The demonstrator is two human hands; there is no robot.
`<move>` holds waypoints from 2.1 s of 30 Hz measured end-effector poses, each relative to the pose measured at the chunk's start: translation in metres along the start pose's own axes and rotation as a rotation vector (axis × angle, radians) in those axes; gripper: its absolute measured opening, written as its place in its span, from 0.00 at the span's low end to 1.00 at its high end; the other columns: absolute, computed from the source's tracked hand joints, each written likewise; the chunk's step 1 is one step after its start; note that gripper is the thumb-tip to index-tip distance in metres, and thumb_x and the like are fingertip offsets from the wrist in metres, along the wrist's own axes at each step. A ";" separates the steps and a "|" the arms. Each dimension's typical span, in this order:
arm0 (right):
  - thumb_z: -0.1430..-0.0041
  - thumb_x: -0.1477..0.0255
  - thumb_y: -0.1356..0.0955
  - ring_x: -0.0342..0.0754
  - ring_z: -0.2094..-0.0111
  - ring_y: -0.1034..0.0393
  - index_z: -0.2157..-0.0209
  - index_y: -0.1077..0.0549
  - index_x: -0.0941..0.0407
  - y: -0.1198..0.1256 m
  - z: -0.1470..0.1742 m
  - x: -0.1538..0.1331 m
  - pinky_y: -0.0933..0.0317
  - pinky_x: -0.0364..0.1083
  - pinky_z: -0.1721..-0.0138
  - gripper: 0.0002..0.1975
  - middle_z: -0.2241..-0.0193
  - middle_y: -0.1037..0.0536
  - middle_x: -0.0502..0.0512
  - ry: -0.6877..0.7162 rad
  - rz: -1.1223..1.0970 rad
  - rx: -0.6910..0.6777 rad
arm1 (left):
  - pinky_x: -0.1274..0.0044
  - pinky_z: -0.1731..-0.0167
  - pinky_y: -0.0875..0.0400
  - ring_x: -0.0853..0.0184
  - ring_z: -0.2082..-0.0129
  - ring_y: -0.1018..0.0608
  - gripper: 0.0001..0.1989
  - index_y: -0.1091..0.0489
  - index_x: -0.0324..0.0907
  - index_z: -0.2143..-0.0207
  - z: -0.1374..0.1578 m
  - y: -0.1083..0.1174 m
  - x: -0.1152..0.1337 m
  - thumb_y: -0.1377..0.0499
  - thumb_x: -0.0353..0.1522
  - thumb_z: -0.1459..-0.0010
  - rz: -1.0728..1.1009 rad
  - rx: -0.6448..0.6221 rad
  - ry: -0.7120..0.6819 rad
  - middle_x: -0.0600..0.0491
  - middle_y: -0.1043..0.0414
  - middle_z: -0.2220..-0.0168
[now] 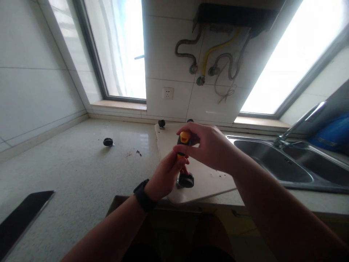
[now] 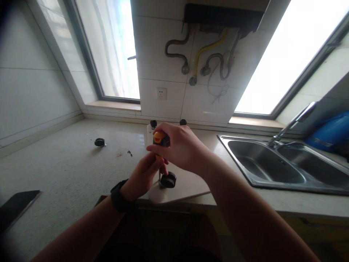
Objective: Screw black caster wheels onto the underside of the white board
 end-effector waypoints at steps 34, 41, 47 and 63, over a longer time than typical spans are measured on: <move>0.45 0.62 0.24 0.49 0.65 0.24 0.56 0.20 0.54 0.010 0.008 0.015 0.31 0.50 0.61 0.17 0.65 0.18 0.53 -0.046 -0.025 0.088 | 0.71 0.61 0.24 0.65 0.64 0.19 0.17 0.26 0.38 0.50 -0.018 -0.002 0.003 0.40 0.41 0.33 0.122 -0.308 0.078 0.43 0.22 0.55; 0.47 0.60 0.22 0.47 0.68 0.26 0.56 0.20 0.55 0.011 0.010 0.003 0.36 0.46 0.64 0.19 0.67 0.18 0.53 -0.046 0.146 0.180 | 0.71 0.54 0.25 0.65 0.58 0.20 0.16 0.27 0.41 0.52 -0.018 0.004 0.002 0.31 0.36 0.40 0.045 -0.198 0.036 0.48 0.22 0.58; 0.47 0.55 0.23 0.46 0.71 0.29 0.63 0.22 0.55 0.008 0.011 0.000 0.40 0.46 0.67 0.18 0.71 0.20 0.52 -0.057 0.253 0.220 | 0.71 0.55 0.27 0.65 0.60 0.21 0.11 0.25 0.39 0.57 -0.017 0.004 0.011 0.32 0.34 0.41 -0.142 -0.120 0.035 0.49 0.21 0.60; 0.47 0.56 0.27 0.43 0.77 0.41 0.73 0.33 0.54 0.004 0.007 -0.004 0.50 0.46 0.72 0.18 0.78 0.29 0.48 -0.225 0.417 0.347 | 0.74 0.60 0.27 0.69 0.65 0.22 0.09 0.23 0.37 0.65 -0.018 0.004 0.013 0.32 0.35 0.41 -0.014 -0.218 0.055 0.50 0.21 0.65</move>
Point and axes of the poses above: each hand's wrist, its own z-axis away from the middle knuckle, its own y-axis out of the back of the hand, x = y × z, the point moved 9 cm from there along -z, towards the middle knuckle
